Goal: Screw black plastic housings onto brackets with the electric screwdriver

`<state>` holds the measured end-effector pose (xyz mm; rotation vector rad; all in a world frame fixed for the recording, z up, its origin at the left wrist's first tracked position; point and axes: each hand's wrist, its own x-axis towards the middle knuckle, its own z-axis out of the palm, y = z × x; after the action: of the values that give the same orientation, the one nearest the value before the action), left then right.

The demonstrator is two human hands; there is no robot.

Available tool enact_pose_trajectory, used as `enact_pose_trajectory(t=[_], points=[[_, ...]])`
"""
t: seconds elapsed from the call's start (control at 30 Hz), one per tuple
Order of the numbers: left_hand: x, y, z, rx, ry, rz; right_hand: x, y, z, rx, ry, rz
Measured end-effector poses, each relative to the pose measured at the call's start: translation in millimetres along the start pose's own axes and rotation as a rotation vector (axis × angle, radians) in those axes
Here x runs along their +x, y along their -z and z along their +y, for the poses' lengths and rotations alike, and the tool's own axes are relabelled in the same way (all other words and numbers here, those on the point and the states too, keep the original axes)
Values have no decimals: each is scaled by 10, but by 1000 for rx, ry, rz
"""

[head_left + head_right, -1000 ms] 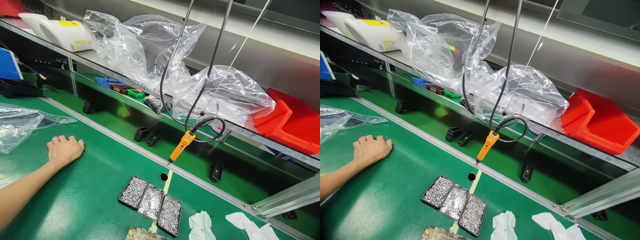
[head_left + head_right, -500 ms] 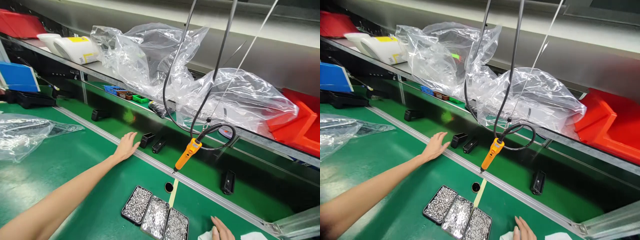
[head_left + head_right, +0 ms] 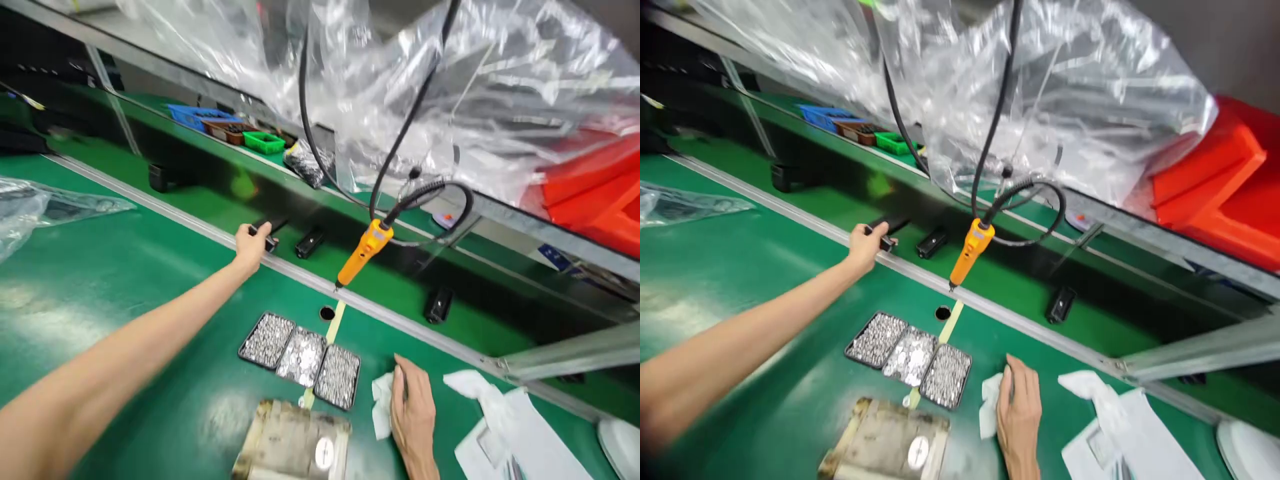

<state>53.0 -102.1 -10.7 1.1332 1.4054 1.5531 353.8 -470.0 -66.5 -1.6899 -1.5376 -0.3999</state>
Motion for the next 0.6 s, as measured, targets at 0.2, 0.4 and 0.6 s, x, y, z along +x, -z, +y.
enact_pose_trajectory(t=[0.2,0.4,0.6], points=[[-1085,800,70,-221,104,-157,55,108,-189,22,-12,-52],[-1672,1102,-81,-161,-25,-82,221,121,-695,71,54,-327],[-1736,1129,-149,43,-353,-102,299,30,-845,26,78,-522]])
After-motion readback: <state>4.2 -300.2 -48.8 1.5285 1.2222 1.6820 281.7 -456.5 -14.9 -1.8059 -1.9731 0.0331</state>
